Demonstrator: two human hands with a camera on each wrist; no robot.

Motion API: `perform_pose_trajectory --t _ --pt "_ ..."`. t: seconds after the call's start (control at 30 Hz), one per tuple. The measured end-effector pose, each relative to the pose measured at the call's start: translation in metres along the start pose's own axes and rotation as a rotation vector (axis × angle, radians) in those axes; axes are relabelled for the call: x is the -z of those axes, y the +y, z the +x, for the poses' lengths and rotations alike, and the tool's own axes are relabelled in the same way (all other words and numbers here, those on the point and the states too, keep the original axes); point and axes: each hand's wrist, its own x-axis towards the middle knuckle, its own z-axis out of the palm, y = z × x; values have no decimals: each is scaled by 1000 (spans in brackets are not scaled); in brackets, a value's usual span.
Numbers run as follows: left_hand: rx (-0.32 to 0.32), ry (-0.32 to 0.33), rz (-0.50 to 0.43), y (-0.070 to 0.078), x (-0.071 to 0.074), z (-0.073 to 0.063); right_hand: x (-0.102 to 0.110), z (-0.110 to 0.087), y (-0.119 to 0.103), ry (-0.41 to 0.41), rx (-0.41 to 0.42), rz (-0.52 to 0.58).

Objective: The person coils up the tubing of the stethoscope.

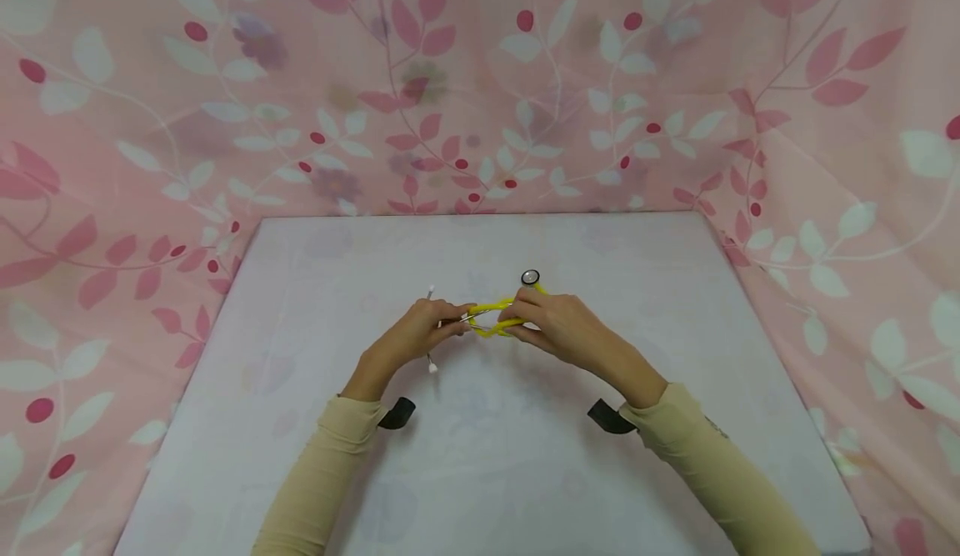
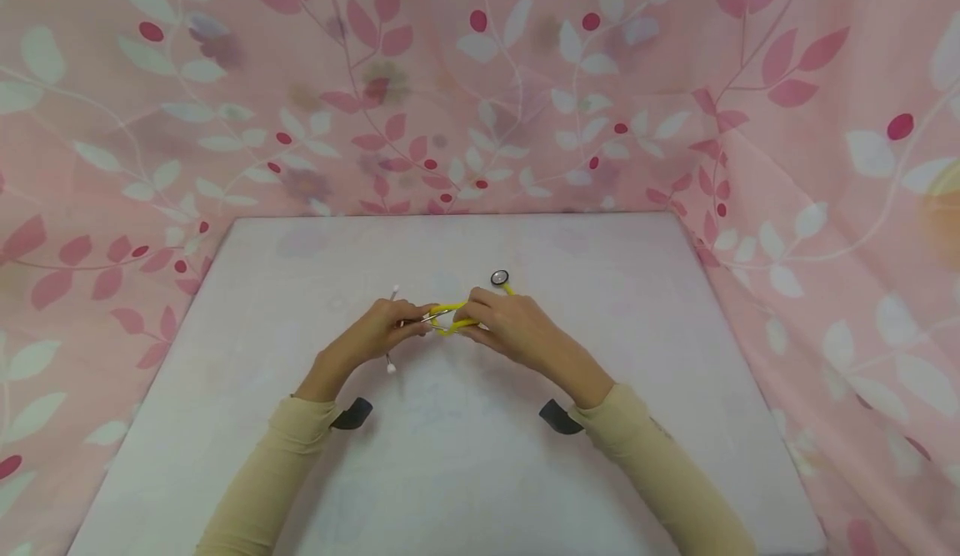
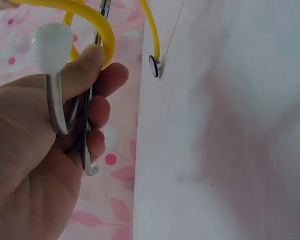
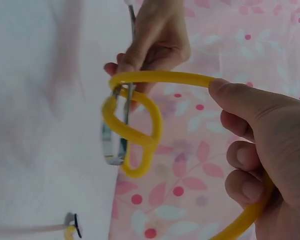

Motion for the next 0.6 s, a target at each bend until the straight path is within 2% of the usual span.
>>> perform_pose_trajectory --t 0.13,0.27,0.4,0.6 --pt "-2 -61 6 7 -1 -1 5 13 6 39 29 15" --pt "-29 -94 3 14 -1 -3 7 23 19 92 -9 102" --pt "-82 -94 13 18 0 -4 3 28 35 130 -68 223" --pt "-156 -62 -4 22 2 -5 -15 30 55 135 -173 363"
